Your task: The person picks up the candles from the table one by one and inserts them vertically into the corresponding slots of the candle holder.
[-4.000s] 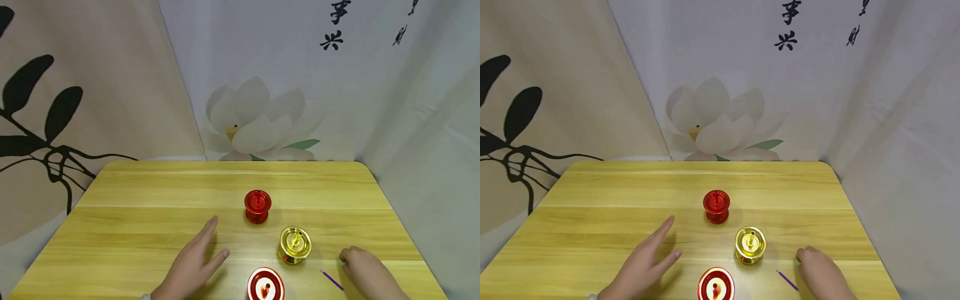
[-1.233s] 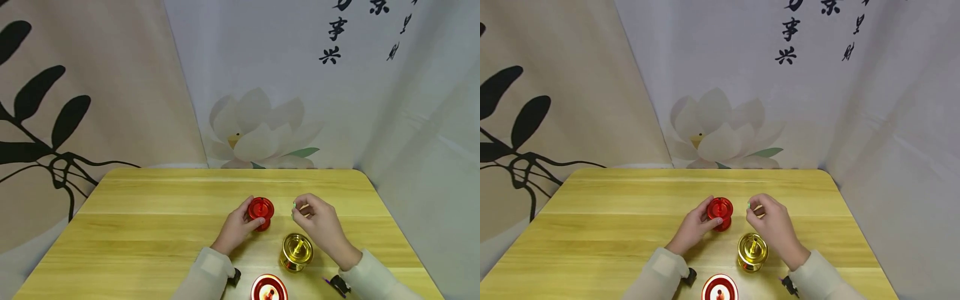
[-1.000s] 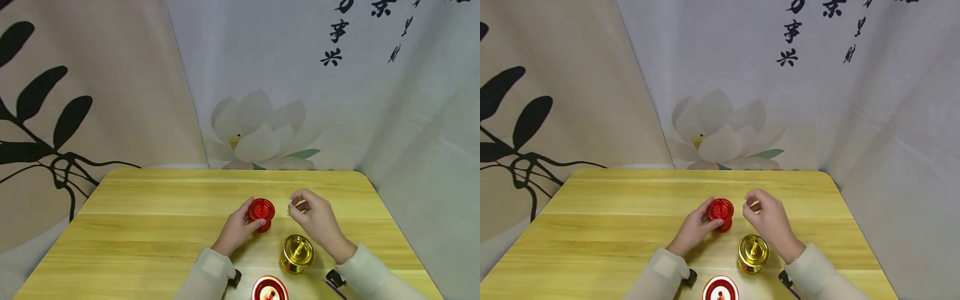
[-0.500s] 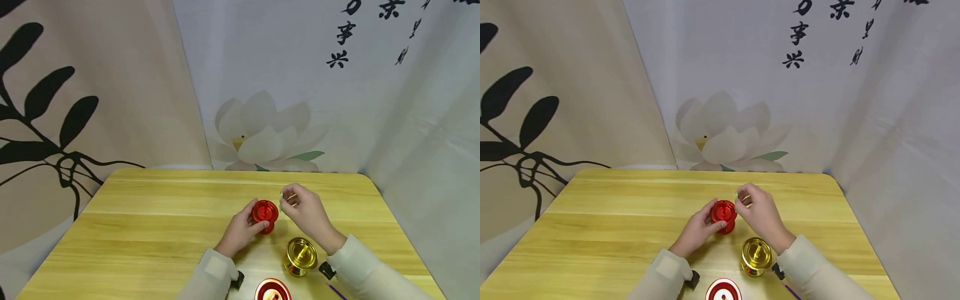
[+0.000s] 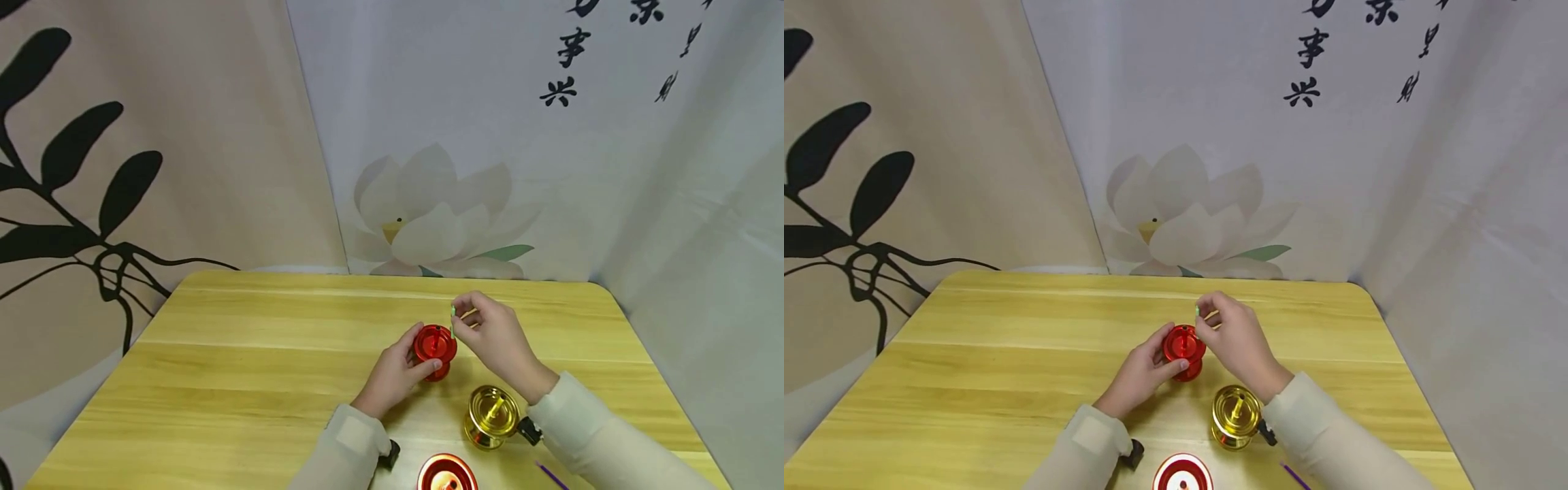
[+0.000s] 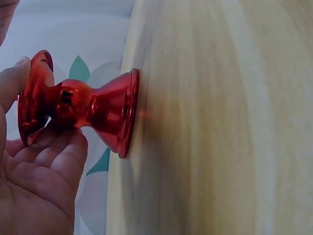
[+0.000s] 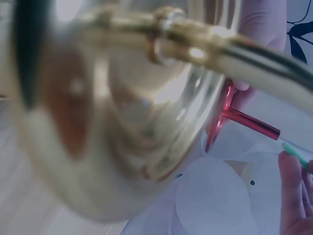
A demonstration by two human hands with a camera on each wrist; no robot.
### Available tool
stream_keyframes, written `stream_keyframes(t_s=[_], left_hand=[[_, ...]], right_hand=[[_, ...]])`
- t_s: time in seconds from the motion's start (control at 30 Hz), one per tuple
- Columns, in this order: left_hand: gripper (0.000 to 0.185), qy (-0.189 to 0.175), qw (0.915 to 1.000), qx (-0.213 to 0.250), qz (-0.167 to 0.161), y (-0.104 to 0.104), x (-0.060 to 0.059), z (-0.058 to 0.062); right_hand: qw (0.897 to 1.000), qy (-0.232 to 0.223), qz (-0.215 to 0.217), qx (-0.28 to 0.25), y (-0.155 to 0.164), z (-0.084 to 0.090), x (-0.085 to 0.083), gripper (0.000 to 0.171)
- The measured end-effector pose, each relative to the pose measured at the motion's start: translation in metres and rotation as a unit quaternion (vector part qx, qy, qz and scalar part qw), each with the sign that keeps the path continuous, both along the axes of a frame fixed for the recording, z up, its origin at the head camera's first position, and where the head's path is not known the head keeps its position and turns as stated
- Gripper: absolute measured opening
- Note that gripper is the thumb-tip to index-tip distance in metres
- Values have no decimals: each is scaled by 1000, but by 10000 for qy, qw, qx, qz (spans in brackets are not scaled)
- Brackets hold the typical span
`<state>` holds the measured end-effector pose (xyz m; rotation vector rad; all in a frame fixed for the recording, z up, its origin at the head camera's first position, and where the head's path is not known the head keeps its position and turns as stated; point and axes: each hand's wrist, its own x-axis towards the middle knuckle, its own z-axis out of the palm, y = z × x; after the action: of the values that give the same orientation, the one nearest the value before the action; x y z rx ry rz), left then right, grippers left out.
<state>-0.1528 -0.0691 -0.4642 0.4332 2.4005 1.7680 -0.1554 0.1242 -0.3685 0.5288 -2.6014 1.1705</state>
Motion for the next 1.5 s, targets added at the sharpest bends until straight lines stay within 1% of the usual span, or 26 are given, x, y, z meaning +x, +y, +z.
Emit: stream_keyframes(t_s=[0.17,0.4,0.87,1.07,1.3,1.5], left_hand=[[78,-48,10000,41,-16,0,0,0],[78,14,10000,18,-21,0,-1,0],[77,15,10000,-69,-33,0,0,1],[78,22,9999,-137,-20,0,1,1],[78,-12,9999,-132,-16,1,1,1],[78,14,9999,-144,-4,1,2,0]], right_hand=[[10000,33,59,15,0,0,-2,14],[9996,218,121,114,-2,3,-4,13],[9993,334,174,76,-10,9,-7,12],[9996,177,210,68,-12,7,-9,12],[9995,-132,269,28,-12,6,-8,13],[9988,-326,357,113,-11,6,-7,14]])
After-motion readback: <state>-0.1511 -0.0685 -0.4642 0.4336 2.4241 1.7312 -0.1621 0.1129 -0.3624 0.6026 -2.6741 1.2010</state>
